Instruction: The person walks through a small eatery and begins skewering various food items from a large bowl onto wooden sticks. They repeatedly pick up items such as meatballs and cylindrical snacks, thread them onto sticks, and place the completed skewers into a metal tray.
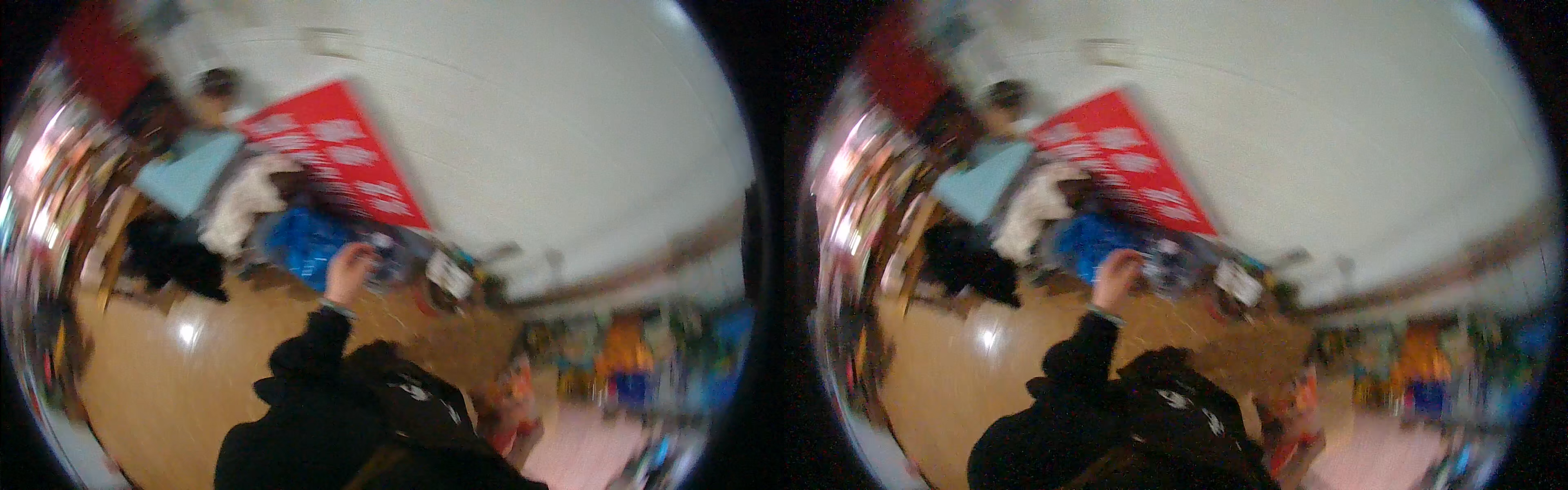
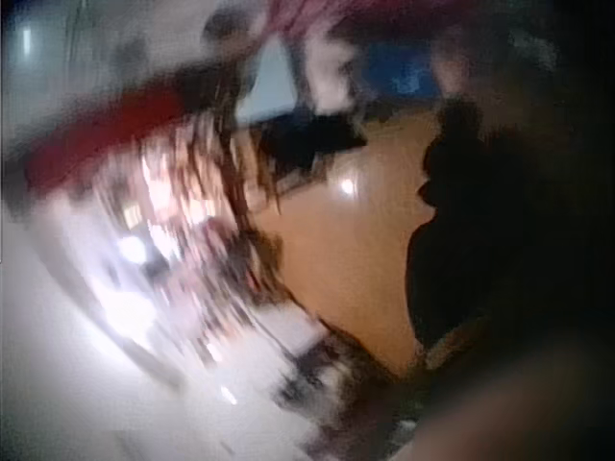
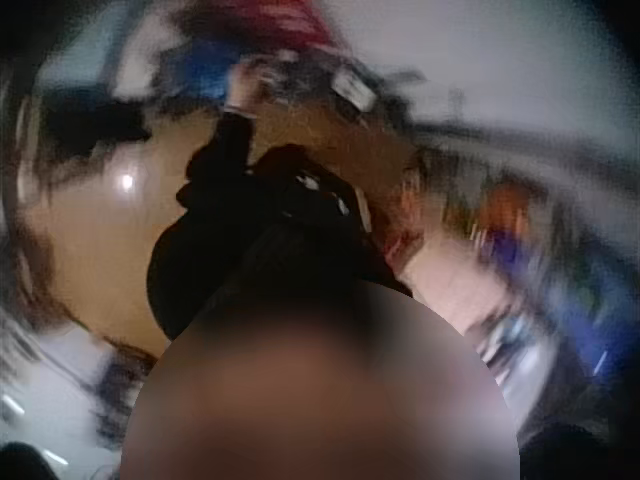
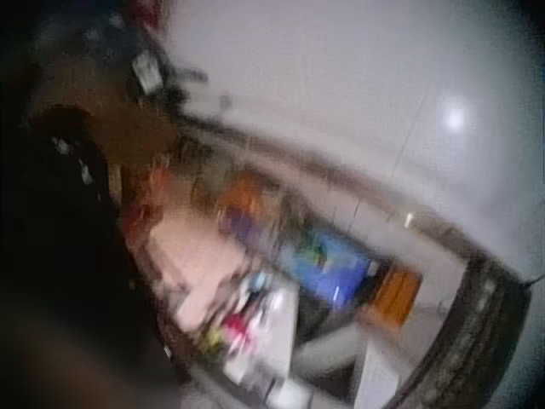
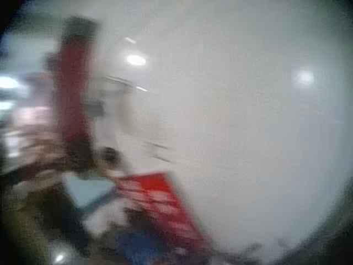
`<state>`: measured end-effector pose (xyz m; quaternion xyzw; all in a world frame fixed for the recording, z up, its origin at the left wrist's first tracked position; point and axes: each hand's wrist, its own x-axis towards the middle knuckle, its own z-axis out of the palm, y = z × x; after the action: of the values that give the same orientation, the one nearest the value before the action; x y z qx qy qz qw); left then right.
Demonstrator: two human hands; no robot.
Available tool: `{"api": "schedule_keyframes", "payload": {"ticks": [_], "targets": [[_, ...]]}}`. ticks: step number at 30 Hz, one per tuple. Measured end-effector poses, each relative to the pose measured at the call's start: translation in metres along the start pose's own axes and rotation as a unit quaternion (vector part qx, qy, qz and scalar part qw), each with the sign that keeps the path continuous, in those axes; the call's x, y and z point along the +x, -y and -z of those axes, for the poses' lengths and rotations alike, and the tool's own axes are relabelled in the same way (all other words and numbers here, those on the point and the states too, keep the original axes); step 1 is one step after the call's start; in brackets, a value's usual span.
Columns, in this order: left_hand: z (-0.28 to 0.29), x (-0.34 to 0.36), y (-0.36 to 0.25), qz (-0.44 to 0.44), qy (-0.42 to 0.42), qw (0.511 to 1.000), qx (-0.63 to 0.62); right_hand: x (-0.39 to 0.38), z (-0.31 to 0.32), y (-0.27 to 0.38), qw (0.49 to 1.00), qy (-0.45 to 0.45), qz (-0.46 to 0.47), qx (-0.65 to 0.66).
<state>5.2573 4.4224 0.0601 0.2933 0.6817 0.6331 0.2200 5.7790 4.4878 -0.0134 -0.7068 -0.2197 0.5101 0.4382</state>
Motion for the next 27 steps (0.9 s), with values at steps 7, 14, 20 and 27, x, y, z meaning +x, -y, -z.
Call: {"api": "schedule_keyframes", "payload": {"ticks": [7, 14, 20, 27], "targets": [[-0.135, 0.036, -0.018, 0.036, 0.178, 0.980, -0.080, 0.014, 0.100, 0.010, 0.978, -0.180, 0.025, 0.098], [-0.316, 0.022, -0.012, 0.079, 0.296, 0.950, -0.065, 0.053, 0.132, 0.039, 0.962, -0.213, 0.028, 0.167], [-0.492, -0.060, -0.047, 0.091, 0.463, 0.880, -0.060, 0.088, 0.191, 0.048, 0.954, -0.207, 0.031, 0.215], [-0.653, -0.134, -0.081, 0.068, 0.673, 0.736, -0.010, 0.120, 0.256, 0.066, 0.931, -0.303, -0.038, 0.200]]}}
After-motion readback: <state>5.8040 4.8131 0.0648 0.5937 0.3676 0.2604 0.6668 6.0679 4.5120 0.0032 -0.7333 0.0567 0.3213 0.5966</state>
